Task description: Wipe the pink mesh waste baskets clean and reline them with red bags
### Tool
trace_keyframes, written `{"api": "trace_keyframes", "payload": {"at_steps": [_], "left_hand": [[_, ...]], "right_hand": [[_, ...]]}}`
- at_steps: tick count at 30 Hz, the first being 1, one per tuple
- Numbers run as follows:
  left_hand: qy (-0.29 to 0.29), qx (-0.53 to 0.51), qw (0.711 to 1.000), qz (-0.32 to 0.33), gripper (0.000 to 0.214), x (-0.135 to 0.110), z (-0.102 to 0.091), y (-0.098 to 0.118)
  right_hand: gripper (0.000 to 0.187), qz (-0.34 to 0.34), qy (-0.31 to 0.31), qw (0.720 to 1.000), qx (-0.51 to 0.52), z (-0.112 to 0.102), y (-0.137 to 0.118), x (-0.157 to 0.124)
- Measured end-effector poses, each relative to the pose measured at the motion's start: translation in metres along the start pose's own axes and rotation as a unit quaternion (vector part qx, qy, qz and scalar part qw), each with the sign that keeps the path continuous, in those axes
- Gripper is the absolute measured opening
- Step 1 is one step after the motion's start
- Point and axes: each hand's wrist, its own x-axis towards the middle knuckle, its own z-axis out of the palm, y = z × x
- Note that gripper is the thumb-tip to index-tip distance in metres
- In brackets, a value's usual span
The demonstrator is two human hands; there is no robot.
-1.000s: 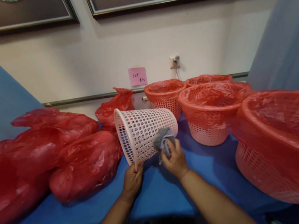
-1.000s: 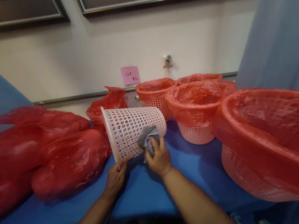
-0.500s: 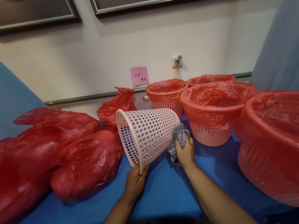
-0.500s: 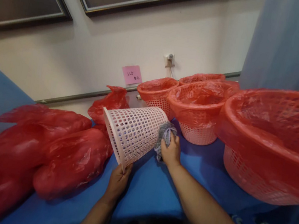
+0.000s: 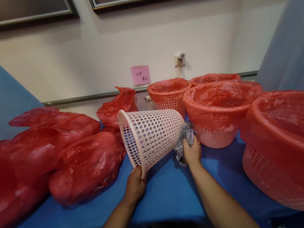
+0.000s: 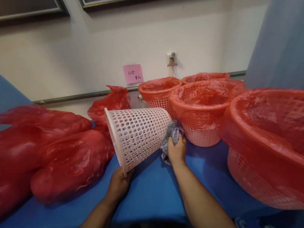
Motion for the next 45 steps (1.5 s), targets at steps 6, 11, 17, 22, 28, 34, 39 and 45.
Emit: {"api": "trace_keyframes", "payload": {"at_steps": [6,11,17,22,28,34,39,45], "left_hand": [[-0.009,0.0,1.0,0.009,0.034,0.002,-0.001,0.002],[-0.047,0.01,0.999,-0.006,0.025,0.001,-0.004,0.024],[0.02,-0.152,0.987,-0.045,0.047,0.004,-0.02,0.071],[-0.017,-0.196,0.978,-0.075,0.034,0.012,-0.027,0.077],[0.024,-0.2,0.976,-0.076,0.037,0.001,-0.016,0.035],[0.049,-0.086,0.994,-0.038,0.042,-0.01,0.005,0.008],[0.038,-0.097,0.995,0.005,0.031,-0.01,0.006,0.006],[0.043,-0.079,0.996,-0.02,0.04,-0.012,0.003,0.005]], "right_hand": [[0.051,-0.186,-0.059,0.98,0.029,-0.008,-0.022,-0.028],[0.054,-0.422,-0.139,0.892,0.079,-0.015,-0.043,-0.059],[0.055,-0.46,-0.196,0.863,0.068,-0.013,-0.04,-0.059],[0.05,-0.332,-0.137,0.931,0.07,-0.009,-0.031,-0.048],[0.04,-0.027,0.05,0.997,0.042,0.008,0.006,0.002],[0.049,-0.182,-0.063,0.981,0.035,0.0,-0.017,-0.034],[0.053,-0.461,-0.183,0.862,0.103,-0.01,-0.047,-0.078],[0.051,-0.123,-0.056,0.99,0.043,0.003,-0.022,-0.033]]}}
